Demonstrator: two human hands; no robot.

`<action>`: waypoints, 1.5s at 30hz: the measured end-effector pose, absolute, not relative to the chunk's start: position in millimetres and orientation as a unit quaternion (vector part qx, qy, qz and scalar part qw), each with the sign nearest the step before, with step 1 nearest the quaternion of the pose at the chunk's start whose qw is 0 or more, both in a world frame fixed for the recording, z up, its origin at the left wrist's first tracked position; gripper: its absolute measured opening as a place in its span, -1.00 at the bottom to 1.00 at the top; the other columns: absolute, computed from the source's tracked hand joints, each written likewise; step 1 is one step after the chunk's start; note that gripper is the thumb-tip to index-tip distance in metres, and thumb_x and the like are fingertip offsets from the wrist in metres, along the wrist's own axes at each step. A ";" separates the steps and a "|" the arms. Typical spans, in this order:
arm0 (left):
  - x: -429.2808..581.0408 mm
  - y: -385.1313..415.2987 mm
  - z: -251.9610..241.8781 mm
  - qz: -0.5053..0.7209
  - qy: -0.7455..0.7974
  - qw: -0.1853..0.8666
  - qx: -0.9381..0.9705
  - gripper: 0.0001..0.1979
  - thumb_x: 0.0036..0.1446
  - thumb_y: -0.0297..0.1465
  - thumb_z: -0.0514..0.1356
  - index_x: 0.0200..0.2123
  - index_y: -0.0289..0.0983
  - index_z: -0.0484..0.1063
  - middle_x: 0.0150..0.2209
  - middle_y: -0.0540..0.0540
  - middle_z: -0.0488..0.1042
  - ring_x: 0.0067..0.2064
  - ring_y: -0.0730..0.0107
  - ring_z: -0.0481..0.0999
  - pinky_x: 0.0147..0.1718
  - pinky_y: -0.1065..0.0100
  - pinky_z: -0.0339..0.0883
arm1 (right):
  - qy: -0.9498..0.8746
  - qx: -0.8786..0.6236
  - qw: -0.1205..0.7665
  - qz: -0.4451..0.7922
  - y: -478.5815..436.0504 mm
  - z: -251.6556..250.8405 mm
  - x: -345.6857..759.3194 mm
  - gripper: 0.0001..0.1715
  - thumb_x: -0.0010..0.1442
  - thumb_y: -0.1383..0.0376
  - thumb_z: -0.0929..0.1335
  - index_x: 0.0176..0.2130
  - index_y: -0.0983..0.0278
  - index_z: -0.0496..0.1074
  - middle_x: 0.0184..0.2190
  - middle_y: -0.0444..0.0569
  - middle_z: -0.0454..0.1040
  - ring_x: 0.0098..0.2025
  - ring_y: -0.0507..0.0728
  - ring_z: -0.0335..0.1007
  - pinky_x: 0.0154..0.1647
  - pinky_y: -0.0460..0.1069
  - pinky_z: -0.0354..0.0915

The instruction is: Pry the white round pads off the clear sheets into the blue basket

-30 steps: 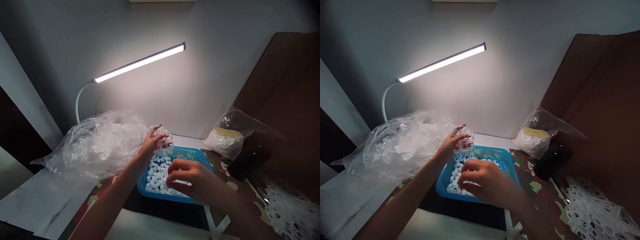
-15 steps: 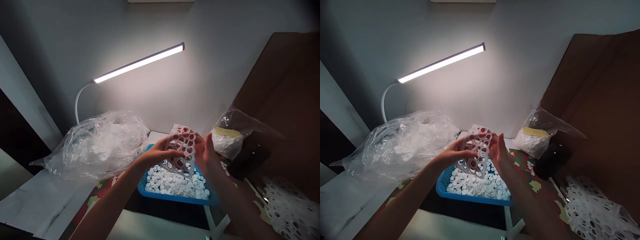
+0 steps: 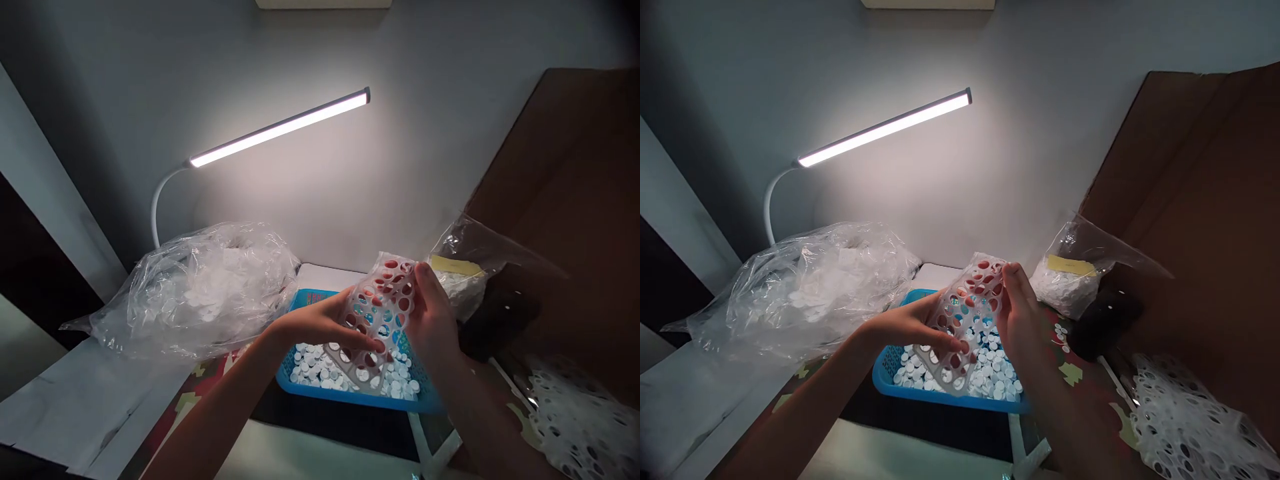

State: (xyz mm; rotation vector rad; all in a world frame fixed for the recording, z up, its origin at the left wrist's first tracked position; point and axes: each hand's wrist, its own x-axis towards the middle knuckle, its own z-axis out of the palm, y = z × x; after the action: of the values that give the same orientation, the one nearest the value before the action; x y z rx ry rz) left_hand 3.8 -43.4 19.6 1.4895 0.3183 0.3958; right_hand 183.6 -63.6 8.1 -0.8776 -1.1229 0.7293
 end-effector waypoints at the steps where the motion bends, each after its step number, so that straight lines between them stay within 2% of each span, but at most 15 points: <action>1: 4.1 -41.0 18.1 0.191 0.149 0.706 0.665 -0.35 -0.06 -0.43 0.30 0.11 -0.24 0.13 -0.24 -0.17 0.49 -0.30 0.29 0.53 -0.33 0.29 0.38 | -0.507 -0.397 0.689 0.333 -64.9 8.6 183.2 -0.68 0.16 -0.03 0.28 -0.26 0.14 0.33 -0.38 -0.14 0.49 -0.43 0.06 0.45 -0.59 -0.09 0.28; 3: 4.9 -36.7 15.8 0.217 0.149 0.708 0.655 -0.34 -0.09 -0.42 0.32 0.09 -0.20 0.15 -0.13 -0.16 0.45 -0.17 0.29 0.50 -0.21 0.28 0.33 | -0.527 -0.395 0.667 0.349 -67.8 10.8 182.6 -0.72 0.16 0.02 0.30 -0.35 0.16 0.26 -0.40 -0.16 0.48 -0.49 0.03 0.42 -0.65 -0.13 0.22; 5: 6.6 -34.5 14.6 0.234 0.138 0.706 0.654 -0.44 -0.05 -0.36 0.30 0.05 -0.19 0.23 -0.08 -0.14 0.43 -0.08 0.30 0.44 -0.14 0.30 0.27 | -0.571 -0.375 0.637 0.357 -70.8 13.1 182.9 -0.71 0.18 0.05 0.30 -0.40 0.18 0.21 -0.41 -0.16 0.47 -0.50 0.02 0.41 -0.61 -0.12 0.26; 8: 11.6 -34.8 15.1 0.258 0.109 0.714 0.642 -0.61 0.08 -0.18 0.18 -0.08 -0.28 0.39 -0.14 -0.17 0.46 -0.10 0.27 0.43 -0.15 0.33 0.26 | -0.658 -0.341 0.560 0.371 -74.3 14.4 183.9 -0.72 0.16 0.10 0.33 -0.42 0.20 0.24 -0.47 -0.17 0.44 -0.49 0.03 0.40 -0.49 -0.07 0.34; 11: 16.5 -33.6 16.3 0.311 0.106 0.743 0.583 -0.55 0.16 -0.12 0.05 -0.07 -0.35 0.41 -0.13 -0.25 0.47 -0.15 0.23 0.47 -0.20 0.31 0.31 | -0.727 -0.355 0.473 0.349 -76.0 13.7 182.7 -0.68 0.11 0.13 0.38 -0.49 0.24 0.24 -0.53 -0.17 0.37 -0.48 0.02 0.36 -0.46 -0.07 0.33; 13: 17.5 -29.4 16.2 0.367 0.118 0.750 0.537 -0.56 0.17 -0.15 0.05 -0.03 -0.34 0.39 -0.05 -0.27 0.45 -0.09 0.17 0.47 -0.18 0.28 0.34 | -0.749 -0.379 0.446 0.311 -75.6 13.3 180.4 -0.63 0.10 0.12 0.39 -0.53 0.25 0.22 -0.55 -0.17 0.33 -0.49 0.01 0.31 -0.48 -0.09 0.30; 17: 14.5 -17.5 13.9 0.474 0.136 0.726 0.479 -0.61 0.12 -0.24 0.14 -0.05 -0.35 0.42 0.00 -0.28 0.43 0.00 0.08 0.44 -0.13 0.22 0.37 | -0.738 -0.394 0.453 0.307 -72.4 13.3 175.1 -0.57 0.11 0.08 0.37 -0.56 0.25 0.16 -0.56 -0.19 0.26 -0.49 -0.02 0.25 -0.49 -0.11 0.25; 22: 10.8 -17.3 16.1 0.537 0.144 0.678 0.480 -0.68 0.15 -0.29 0.14 -0.09 -0.35 0.45 -0.05 -0.25 0.48 -0.04 0.17 0.47 -0.11 0.27 0.36 | -0.707 -0.414 0.473 0.323 -66.2 8.9 171.5 -0.57 0.17 0.02 0.31 -0.53 0.26 0.22 -0.51 -0.16 0.31 -0.45 0.00 0.26 -0.46 -0.11 0.23; 24: 10.6 -21.8 18.6 0.519 0.130 0.684 0.496 -0.68 0.15 -0.29 0.14 -0.09 -0.34 0.45 -0.07 -0.25 0.49 -0.06 0.16 0.48 -0.10 0.25 0.36 | -0.683 -0.410 0.502 0.337 -61.4 5.1 171.3 -0.60 0.21 -0.02 0.25 -0.41 0.24 0.32 -0.41 -0.11 0.40 -0.36 0.04 0.34 -0.35 -0.08 0.29; 27: 10.3 -28.3 21.3 0.474 0.125 0.702 0.517 -0.70 0.14 -0.29 0.15 -0.14 -0.35 0.48 -0.16 -0.25 0.52 -0.15 0.20 0.52 -0.17 0.28 0.38 | -0.651 -0.371 0.515 0.416 -53.1 0.5 171.9 -0.45 0.26 -0.10 0.10 -0.17 0.23 0.38 -0.19 0.02 0.48 -0.14 0.14 0.40 -0.21 0.01 0.34; 30: 9.6 -30.0 21.2 0.436 0.145 0.717 0.523 -0.68 0.13 -0.25 0.14 -0.19 -0.38 0.48 -0.30 -0.24 0.54 -0.30 0.27 0.54 -0.27 0.30 0.39 | -0.644 -0.341 0.517 0.450 -48.4 0.7 174.0 -0.29 0.24 -0.16 -0.01 0.05 0.20 0.28 -0.02 0.09 0.43 -0.01 0.20 0.39 -0.19 0.07 0.38; 34: 8.6 -23.3 17.6 0.439 0.180 0.716 0.512 -0.67 0.11 -0.22 0.14 -0.24 -0.38 0.48 -0.50 -0.14 0.49 -0.52 0.36 0.48 -0.43 0.31 0.38 | -0.638 -0.336 0.557 0.413 -51.5 8.4 180.2 -0.37 0.27 -0.11 -0.05 0.18 0.03 0.09 0.13 -0.02 0.31 0.05 0.20 0.36 -0.10 0.14 0.39; 39: 7.3 -15.4 14.5 0.446 0.242 0.691 0.515 -0.67 0.12 -0.20 0.11 -0.27 -0.36 0.47 -0.60 -0.04 0.41 -0.61 0.51 0.36 -0.61 0.46 0.22 | -0.621 -0.288 0.596 0.421 -60.2 17.9 186.1 -0.49 0.29 -0.06 0.04 0.17 -0.06 0.09 0.18 -0.10 0.24 0.15 0.18 0.26 0.09 0.19 0.30; 42: 7.8 -17.7 14.8 0.427 0.238 0.689 0.536 -0.65 0.13 -0.18 0.09 -0.26 -0.35 0.47 -0.61 -0.04 0.41 -0.62 0.50 0.35 -0.62 0.45 0.20 | -0.625 -0.288 0.598 0.410 -64.5 19.1 186.2 -0.61 0.26 0.01 0.19 0.06 -0.04 0.29 0.17 -0.13 0.25 0.15 0.18 0.25 0.12 0.18 0.28; 45: 10.1 -22.4 15.0 0.412 0.229 0.688 0.552 -0.67 0.10 -0.17 0.13 -0.28 -0.34 0.44 -0.59 -0.07 0.44 -0.60 0.44 0.40 -0.59 0.41 0.23 | -0.655 -0.329 0.556 0.392 -69.2 19.6 185.4 -0.74 0.18 0.13 0.33 -0.11 0.08 0.47 0.15 -0.11 0.27 0.14 0.20 0.25 0.13 0.15 0.29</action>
State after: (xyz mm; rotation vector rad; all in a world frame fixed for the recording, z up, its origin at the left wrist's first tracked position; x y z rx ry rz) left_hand 10.1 -22.4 15.0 1.2353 0.5130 0.9220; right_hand 185.4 -69.2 19.6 -0.7757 -1.5471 0.9256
